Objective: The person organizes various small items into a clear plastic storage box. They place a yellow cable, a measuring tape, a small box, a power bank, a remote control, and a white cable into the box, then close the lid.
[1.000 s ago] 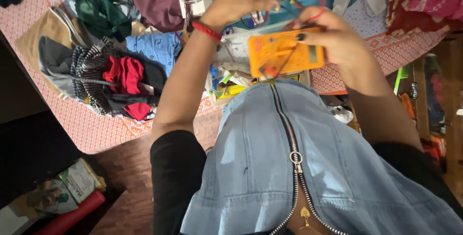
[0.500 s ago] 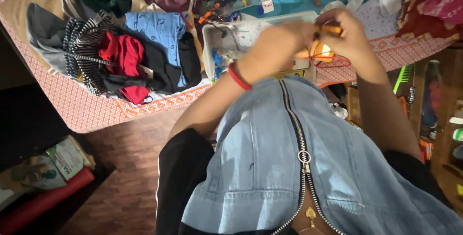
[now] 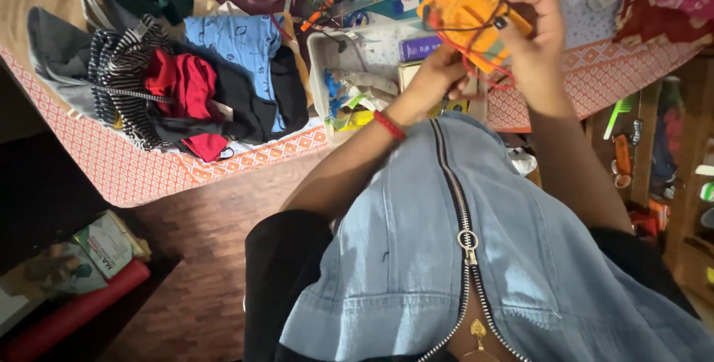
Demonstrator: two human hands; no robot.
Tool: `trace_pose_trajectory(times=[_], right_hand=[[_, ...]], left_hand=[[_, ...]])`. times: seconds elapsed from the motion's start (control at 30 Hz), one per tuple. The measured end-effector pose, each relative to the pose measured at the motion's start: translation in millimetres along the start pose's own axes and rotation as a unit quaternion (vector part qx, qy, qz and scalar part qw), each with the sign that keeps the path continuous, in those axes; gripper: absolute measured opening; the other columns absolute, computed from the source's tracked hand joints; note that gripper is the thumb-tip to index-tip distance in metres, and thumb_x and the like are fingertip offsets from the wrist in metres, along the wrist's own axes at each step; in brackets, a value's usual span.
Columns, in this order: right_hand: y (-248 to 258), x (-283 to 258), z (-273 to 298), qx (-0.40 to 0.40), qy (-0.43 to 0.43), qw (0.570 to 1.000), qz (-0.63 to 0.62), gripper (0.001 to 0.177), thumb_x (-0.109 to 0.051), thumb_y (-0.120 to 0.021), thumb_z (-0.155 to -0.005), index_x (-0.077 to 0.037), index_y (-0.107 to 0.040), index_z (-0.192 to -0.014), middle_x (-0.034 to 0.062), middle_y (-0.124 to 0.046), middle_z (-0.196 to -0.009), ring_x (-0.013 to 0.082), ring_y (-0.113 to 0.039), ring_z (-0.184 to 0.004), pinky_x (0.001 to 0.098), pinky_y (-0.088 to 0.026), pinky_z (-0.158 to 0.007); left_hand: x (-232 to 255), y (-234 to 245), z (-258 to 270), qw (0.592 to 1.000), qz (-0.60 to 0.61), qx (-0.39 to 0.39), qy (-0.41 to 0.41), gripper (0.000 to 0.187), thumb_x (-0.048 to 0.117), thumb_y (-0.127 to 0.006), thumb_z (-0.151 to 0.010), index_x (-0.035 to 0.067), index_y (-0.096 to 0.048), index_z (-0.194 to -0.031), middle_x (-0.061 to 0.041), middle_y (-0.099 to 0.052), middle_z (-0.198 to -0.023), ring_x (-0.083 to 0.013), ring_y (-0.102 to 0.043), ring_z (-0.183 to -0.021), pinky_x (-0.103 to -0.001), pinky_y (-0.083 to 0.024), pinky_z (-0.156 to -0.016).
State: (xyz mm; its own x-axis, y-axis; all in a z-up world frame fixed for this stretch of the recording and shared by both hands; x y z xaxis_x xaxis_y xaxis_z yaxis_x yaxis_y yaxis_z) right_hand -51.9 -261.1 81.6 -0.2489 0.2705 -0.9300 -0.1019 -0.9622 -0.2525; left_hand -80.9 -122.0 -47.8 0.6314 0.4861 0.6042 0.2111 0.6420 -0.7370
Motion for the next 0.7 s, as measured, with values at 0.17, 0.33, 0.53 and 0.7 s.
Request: trace_pose_trajectory(times=[0.17, 0.33, 0.53, 0.7], right_hand=[[-5.3, 26.0, 11.3, 0.011, 0.331, 0.876, 0.351, 0.028, 0.0, -0.065, -0.109, -0.002, -0.053, -0.134, 0.009, -0.048, -0.129, 0.0188, -0.053, -0.114, 0.0278, -0.047, -0.104], [3.2, 68.4, 0.6, -0.003, 0.293, 0.913, 0.285, 0.027, 0.001, -0.062, -0.109, -0.001, -0.053, -0.135, 0.0134, -0.048, -0.14, 0.0248, -0.056, -0.124, 0.0329, -0.048, -0.107], [63.9, 118.2, -30.6, -0.069, 0.192, 0.902, 0.382, 0.03, 0.008, -0.059, -0.102, -0.003, -0.065, -0.13, 0.0147, -0.066, -0.128, 0.0299, -0.065, -0.12, 0.0361, -0.051, -0.108], [61.2, 172.5, -37.7, -0.158, 0.138, 0.849, 0.485, 0.05, 0.012, -0.066, -0.082, -0.001, -0.064, -0.13, 0.023, -0.066, -0.126, 0.045, -0.059, -0.121, 0.0479, -0.048, -0.104]], left_hand=[[86.9, -30.5, 37.1, 0.973, 0.216, 0.011, 0.076, 0.042, 0.02, -0.059, -0.09, 0.004, -0.057, -0.128, -0.01, -0.072, -0.114, -0.0199, -0.074, -0.098, -0.038, -0.063, -0.081], [62.2, 22.0, 3.9, 0.986, 0.147, 0.073, -0.036, 0.038, 0.022, -0.066, -0.101, 0.002, -0.056, -0.131, -0.014, -0.07, -0.12, -0.0243, -0.072, -0.102, -0.041, -0.058, -0.083], [50.3, 99.6, -41.3, 0.968, -0.083, 0.144, -0.187, 0.026, 0.009, -0.077, -0.103, -0.001, -0.062, -0.122, -0.011, -0.071, -0.109, -0.0195, -0.068, -0.092, -0.032, -0.055, -0.081], [16.6, 99.9, -66.0, 0.981, -0.05, 0.087, -0.165, 0.026, 0.006, -0.078, -0.104, 0.0, -0.063, -0.124, -0.009, -0.072, -0.108, -0.0167, -0.065, -0.09, -0.031, -0.051, -0.079]])
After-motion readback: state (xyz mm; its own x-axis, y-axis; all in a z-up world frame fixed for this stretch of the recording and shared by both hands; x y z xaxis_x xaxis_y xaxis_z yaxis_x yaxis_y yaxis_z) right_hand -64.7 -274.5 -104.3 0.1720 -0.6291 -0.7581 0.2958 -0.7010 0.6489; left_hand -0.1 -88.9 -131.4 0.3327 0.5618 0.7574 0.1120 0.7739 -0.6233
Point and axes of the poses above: each hand's wrist, its own z-axis away from the middle knuckle, its own y-axis out of the back of the hand, x = y × z, the point moved 3 cm from there along -z, towards the middle knuckle
